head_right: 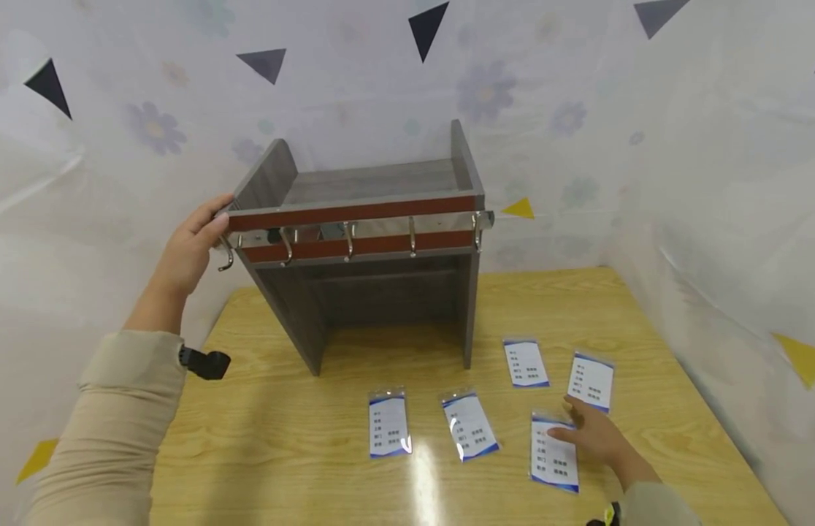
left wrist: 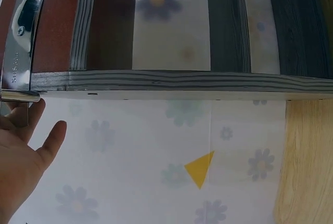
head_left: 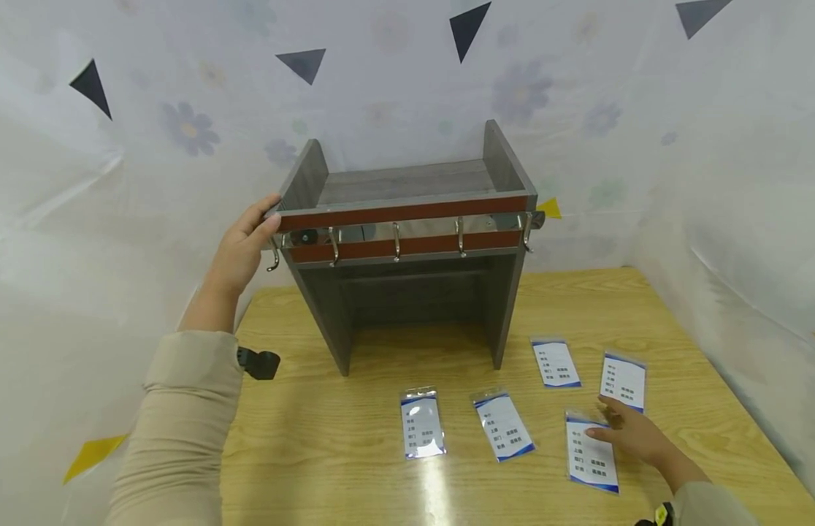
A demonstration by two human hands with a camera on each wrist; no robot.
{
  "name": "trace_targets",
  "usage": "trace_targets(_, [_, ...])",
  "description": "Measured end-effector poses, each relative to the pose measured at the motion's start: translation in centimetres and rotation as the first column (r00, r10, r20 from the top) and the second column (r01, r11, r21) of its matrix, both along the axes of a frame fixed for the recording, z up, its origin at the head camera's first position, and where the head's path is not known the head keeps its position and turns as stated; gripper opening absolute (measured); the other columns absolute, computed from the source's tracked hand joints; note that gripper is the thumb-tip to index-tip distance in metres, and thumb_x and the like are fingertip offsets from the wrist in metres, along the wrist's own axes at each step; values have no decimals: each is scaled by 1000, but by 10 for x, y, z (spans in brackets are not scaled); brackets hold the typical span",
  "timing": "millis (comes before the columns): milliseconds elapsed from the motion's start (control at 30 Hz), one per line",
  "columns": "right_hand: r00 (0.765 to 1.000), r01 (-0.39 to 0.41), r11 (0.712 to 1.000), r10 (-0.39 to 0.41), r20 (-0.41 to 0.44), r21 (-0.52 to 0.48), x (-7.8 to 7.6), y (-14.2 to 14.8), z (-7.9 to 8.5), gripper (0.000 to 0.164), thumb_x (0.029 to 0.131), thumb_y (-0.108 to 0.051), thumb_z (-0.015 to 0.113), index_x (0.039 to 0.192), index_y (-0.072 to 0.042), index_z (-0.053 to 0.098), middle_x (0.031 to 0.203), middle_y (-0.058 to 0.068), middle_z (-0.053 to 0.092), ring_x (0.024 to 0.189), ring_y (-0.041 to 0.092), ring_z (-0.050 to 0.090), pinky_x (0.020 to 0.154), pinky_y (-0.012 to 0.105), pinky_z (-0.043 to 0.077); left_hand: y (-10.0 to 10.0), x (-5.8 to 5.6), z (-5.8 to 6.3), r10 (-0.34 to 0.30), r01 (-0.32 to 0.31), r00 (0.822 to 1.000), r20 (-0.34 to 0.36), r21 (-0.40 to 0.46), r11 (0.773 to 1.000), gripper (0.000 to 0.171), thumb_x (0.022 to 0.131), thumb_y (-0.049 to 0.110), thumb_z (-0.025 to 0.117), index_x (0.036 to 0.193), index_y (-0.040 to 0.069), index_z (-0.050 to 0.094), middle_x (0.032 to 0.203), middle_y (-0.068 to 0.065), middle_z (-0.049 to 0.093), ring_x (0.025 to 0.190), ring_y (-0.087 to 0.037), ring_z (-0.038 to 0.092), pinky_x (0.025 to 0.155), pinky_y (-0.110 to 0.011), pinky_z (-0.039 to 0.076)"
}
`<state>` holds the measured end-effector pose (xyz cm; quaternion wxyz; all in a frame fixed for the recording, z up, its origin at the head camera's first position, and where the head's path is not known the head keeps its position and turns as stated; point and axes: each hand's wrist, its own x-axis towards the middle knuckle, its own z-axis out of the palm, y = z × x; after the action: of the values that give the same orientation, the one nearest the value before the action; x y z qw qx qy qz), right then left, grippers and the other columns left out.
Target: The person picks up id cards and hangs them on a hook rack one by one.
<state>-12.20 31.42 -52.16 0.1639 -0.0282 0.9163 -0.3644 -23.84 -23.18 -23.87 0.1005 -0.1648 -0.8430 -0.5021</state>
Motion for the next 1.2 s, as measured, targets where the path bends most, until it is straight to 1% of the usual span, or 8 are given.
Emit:
trace_targets(233, [998, 1, 1000, -1, -56, 10, -2, 6, -14, 80, 69, -31, 70, 120, 18, 34, 118, 34, 40, 106, 48, 38, 86, 54, 31, 0, -4, -4, 71, -67, 997, -40, 97, 993, 46, 92, 34, 40, 131, 11, 38, 138, -3, 28, 126, -16, 22, 101, -37, 17])
trace_targets(400, [993, 8, 995, 4, -115, 101, -1, 10, -22, 77, 62, -34, 73, 115, 13, 44, 111, 30, 47, 102, 47, 41, 84, 55, 31, 1, -6, -4, 95, -86, 994, -48, 157, 984, 43, 90, 31, 45, 127, 8, 44, 135, -4, 34, 123, -16, 27, 98, -34, 24])
trace_targets(433, [991, 9, 992, 9, -132, 129, -1, 11, -23, 77, 61, -36, 74, 114, 11, 46, 108, 28, 48, 100, 46, 41, 83, 55, 32, 1, -6, -4, 90, -82, 995, -44, 171, 982, 43, 90, 31, 46, 127, 8, 45, 135, -4, 34, 123, -16, 28, 97, -34, 26])
trace_targets(500, [987, 10, 983, 19, -161, 183, 0, 12, -25, 77, 58, -41, 74, 112, 8, 49, 103, 26, 49, 95, 45, 43, 80, 55, 33, 2, -6, -4, 53, -44, 998, -29, 245, 969, 42, 89, 28, 48, 125, 8, 47, 135, -6, 34, 122, -17, 29, 97, -33, 27])
trace_targets(667, [979, 22, 968, 29, -200, 250, 1, 11, -23, 75, 56, -47, 73, 107, 4, 52, 96, 21, 49, 85, 41, 45, 70, 53, 37, 3, -8, -4, -38, 43, 999, -22, 403, 914, 36, 87, 20, 52, 121, 7, 51, 136, -12, 31, 124, -18, 26, 95, -26, 30])
trace_targets(833, [982, 32, 967, 16, -186, 255, 0, 7, -20, 72, 56, -47, 72, 104, 3, 53, 94, 19, 51, 86, 41, 45, 68, 54, 36, 2, -7, -4, -46, 52, 999, -26, 427, 903, 34, 87, 19, 53, 119, 8, 53, 135, -12, 31, 124, -19, 25, 90, -21, 34])
trace_targets(967, [986, 29, 967, 14, -167, 254, -2, 6, -18, 72, 56, -47, 72, 103, 4, 53, 92, 17, 52, 87, 42, 45, 67, 54, 37, 1, -4, -4, -59, 58, 998, -13, 446, 893, 34, 87, 18, 52, 120, 8, 52, 136, -10, 32, 125, -19, 24, 89, -21, 35])
trace_targets(1200, [985, 43, 967, 2, -174, 253, -4, 4, -19, 71, 53, -46, 74, 97, 5, 52, 81, 10, 45, 74, 28, 43, 58, 40, 36, 1, -3, -3, -59, 61, 998, -18, 434, 899, 36, 87, 21, 53, 120, 8, 52, 135, -9, 32, 124, -19, 25, 94, -28, 32])
